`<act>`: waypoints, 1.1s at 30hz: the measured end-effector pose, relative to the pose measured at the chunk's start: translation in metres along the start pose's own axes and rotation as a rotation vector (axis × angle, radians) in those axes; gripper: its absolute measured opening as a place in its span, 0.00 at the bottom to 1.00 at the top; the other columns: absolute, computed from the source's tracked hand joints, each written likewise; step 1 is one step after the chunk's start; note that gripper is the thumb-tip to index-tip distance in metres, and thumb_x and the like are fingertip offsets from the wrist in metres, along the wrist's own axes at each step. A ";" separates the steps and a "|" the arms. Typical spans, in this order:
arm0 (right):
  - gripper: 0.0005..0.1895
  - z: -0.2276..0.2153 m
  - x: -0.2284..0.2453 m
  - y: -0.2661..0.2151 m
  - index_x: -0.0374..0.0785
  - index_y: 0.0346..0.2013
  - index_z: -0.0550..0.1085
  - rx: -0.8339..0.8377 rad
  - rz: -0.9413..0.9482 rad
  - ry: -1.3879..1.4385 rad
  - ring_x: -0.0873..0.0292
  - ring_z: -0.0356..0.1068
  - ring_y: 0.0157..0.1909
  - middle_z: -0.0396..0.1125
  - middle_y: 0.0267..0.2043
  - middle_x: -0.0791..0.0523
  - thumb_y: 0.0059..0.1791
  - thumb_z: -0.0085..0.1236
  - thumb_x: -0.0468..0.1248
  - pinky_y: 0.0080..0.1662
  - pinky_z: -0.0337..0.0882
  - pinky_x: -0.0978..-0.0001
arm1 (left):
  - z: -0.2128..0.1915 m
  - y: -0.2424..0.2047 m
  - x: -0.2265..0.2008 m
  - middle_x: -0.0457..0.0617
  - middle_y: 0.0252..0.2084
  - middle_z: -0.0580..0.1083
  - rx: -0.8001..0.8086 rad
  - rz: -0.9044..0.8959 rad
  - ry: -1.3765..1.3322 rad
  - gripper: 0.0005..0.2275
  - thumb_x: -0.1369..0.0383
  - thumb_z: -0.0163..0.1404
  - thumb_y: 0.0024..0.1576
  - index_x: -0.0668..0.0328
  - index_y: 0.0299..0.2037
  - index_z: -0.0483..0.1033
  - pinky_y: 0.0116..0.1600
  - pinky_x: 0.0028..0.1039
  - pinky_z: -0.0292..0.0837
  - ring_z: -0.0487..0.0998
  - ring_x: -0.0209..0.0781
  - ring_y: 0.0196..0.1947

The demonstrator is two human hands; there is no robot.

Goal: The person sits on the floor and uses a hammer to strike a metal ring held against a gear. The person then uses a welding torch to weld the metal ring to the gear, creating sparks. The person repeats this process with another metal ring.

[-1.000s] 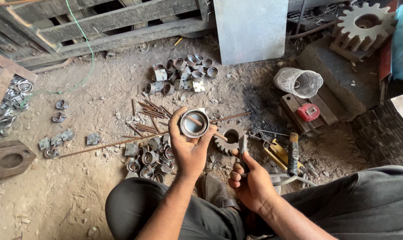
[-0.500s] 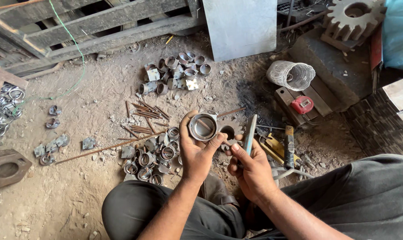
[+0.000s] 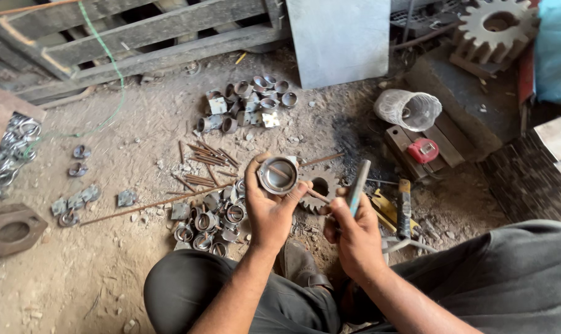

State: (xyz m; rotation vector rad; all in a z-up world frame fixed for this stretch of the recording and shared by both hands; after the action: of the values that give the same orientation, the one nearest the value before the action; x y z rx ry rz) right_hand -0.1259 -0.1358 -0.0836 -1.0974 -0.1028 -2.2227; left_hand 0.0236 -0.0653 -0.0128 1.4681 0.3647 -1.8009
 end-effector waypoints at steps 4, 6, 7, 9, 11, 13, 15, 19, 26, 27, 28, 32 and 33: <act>0.13 -0.005 -0.014 -0.015 0.42 0.48 0.66 -0.237 0.170 0.237 0.65 0.60 0.22 0.63 0.25 0.61 0.57 0.44 0.47 0.26 0.62 0.73 | -0.012 0.004 -0.008 0.58 0.54 0.72 -0.088 0.105 0.020 0.32 0.81 0.60 0.53 0.63 0.66 0.55 0.57 0.34 0.82 0.80 0.46 0.50; 0.14 -0.002 -0.025 -0.026 0.44 0.48 0.66 -0.303 0.287 0.238 0.63 0.58 0.21 0.61 0.23 0.59 0.57 0.42 0.49 0.25 0.60 0.72 | -0.015 0.003 -0.012 0.57 0.56 0.72 -0.139 0.217 0.147 0.32 0.82 0.61 0.54 0.63 0.66 0.56 0.59 0.32 0.80 0.79 0.45 0.52; 0.15 -0.003 -0.030 -0.032 0.44 0.48 0.67 -0.345 0.341 0.240 0.62 0.57 0.20 0.61 0.22 0.58 0.58 0.41 0.51 0.25 0.59 0.72 | -0.015 0.001 -0.007 0.57 0.56 0.71 -0.146 0.206 0.139 0.33 0.82 0.61 0.54 0.63 0.67 0.55 0.58 0.32 0.80 0.79 0.44 0.52; 0.18 0.018 -0.034 -0.032 0.41 0.48 0.69 -0.056 0.407 0.190 0.62 0.57 0.18 0.62 0.20 0.57 0.56 0.40 0.50 0.24 0.59 0.71 | -0.013 -0.003 0.001 0.57 0.56 0.71 -0.157 0.181 0.124 0.33 0.82 0.62 0.53 0.63 0.67 0.55 0.57 0.31 0.79 0.78 0.43 0.53; 0.18 0.024 -0.035 -0.031 0.39 0.48 0.69 0.014 0.416 0.154 0.61 0.57 0.17 0.61 0.19 0.57 0.57 0.40 0.50 0.23 0.59 0.70 | -0.014 -0.004 0.001 0.57 0.57 0.70 -0.157 0.220 0.093 0.33 0.81 0.62 0.54 0.63 0.67 0.55 0.59 0.31 0.79 0.77 0.42 0.54; 0.18 0.019 -0.032 -0.026 0.39 0.47 0.68 -0.124 0.374 0.129 0.61 0.56 0.17 0.59 0.19 0.57 0.58 0.41 0.50 0.23 0.58 0.68 | -0.015 -0.004 -0.002 0.57 0.58 0.69 -0.166 0.244 0.088 0.34 0.81 0.62 0.55 0.63 0.68 0.54 0.60 0.31 0.79 0.76 0.42 0.55; 0.15 0.009 -0.030 -0.025 0.41 0.47 0.66 -0.312 0.314 0.219 0.61 0.60 0.21 0.61 0.22 0.58 0.58 0.39 0.49 0.27 0.62 0.68 | -0.016 -0.002 -0.003 0.57 0.58 0.69 -0.188 0.247 0.105 0.34 0.81 0.62 0.55 0.62 0.68 0.54 0.61 0.30 0.79 0.77 0.42 0.55; 0.14 0.025 -0.039 -0.028 0.40 0.46 0.67 0.033 0.449 0.086 0.59 0.61 0.21 0.63 0.22 0.57 0.56 0.40 0.46 0.27 0.64 0.66 | -0.012 -0.004 0.007 0.57 0.59 0.69 -0.233 0.184 0.185 0.34 0.80 0.63 0.52 0.61 0.65 0.54 0.57 0.31 0.82 0.78 0.44 0.55; 0.10 0.014 -0.023 -0.014 0.42 0.44 0.64 -0.120 0.189 0.156 0.59 0.60 0.21 0.62 0.23 0.56 0.58 0.43 0.45 0.27 0.63 0.66 | -0.009 -0.002 0.004 0.58 0.60 0.67 -0.237 0.243 0.145 0.36 0.81 0.62 0.53 0.60 0.68 0.52 0.59 0.33 0.79 0.76 0.47 0.56; 0.11 0.021 -0.028 -0.017 0.42 0.45 0.66 0.010 0.282 0.118 0.60 0.61 0.20 0.62 0.22 0.56 0.57 0.43 0.45 0.26 0.63 0.67 | -0.008 -0.004 0.004 0.58 0.61 0.66 -0.233 0.249 0.169 0.37 0.82 0.62 0.52 0.60 0.68 0.51 0.60 0.33 0.78 0.75 0.47 0.57; 0.12 0.028 -0.033 -0.021 0.42 0.47 0.67 0.140 0.375 0.080 0.60 0.61 0.19 0.63 0.22 0.56 0.56 0.43 0.46 0.26 0.62 0.68 | -0.008 -0.006 0.006 0.59 0.60 0.68 -0.233 0.227 0.122 0.36 0.82 0.62 0.52 0.59 0.68 0.52 0.60 0.34 0.79 0.76 0.47 0.56; 0.11 0.015 -0.011 -0.008 0.39 0.46 0.63 -0.050 0.156 -0.023 0.62 0.61 0.22 0.65 0.27 0.57 0.56 0.47 0.42 0.25 0.60 0.70 | -0.012 -0.002 0.003 0.57 0.56 0.71 -0.218 0.105 -0.003 0.35 0.81 0.62 0.52 0.58 0.65 0.53 0.58 0.35 0.82 0.79 0.46 0.53; 0.10 0.014 -0.004 -0.004 0.39 0.47 0.63 -0.046 0.101 -0.006 0.63 0.60 0.21 0.67 0.30 0.57 0.55 0.50 0.39 0.25 0.60 0.70 | -0.011 -0.003 0.007 0.55 0.56 0.71 -0.217 0.055 -0.030 0.35 0.80 0.62 0.51 0.58 0.65 0.53 0.57 0.35 0.83 0.79 0.46 0.52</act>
State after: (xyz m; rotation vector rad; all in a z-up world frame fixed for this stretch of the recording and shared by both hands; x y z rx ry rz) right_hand -0.1169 -0.1260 -0.0770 -1.1097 0.0014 -2.1419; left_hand 0.0285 -0.0588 -0.0231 1.2869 0.4842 -1.6812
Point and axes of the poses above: each hand's wrist, its own y-axis towards the middle knuckle, its own z-axis out of the palm, x = y × z, the point moved 7 cm from there along y, towards the middle knuckle
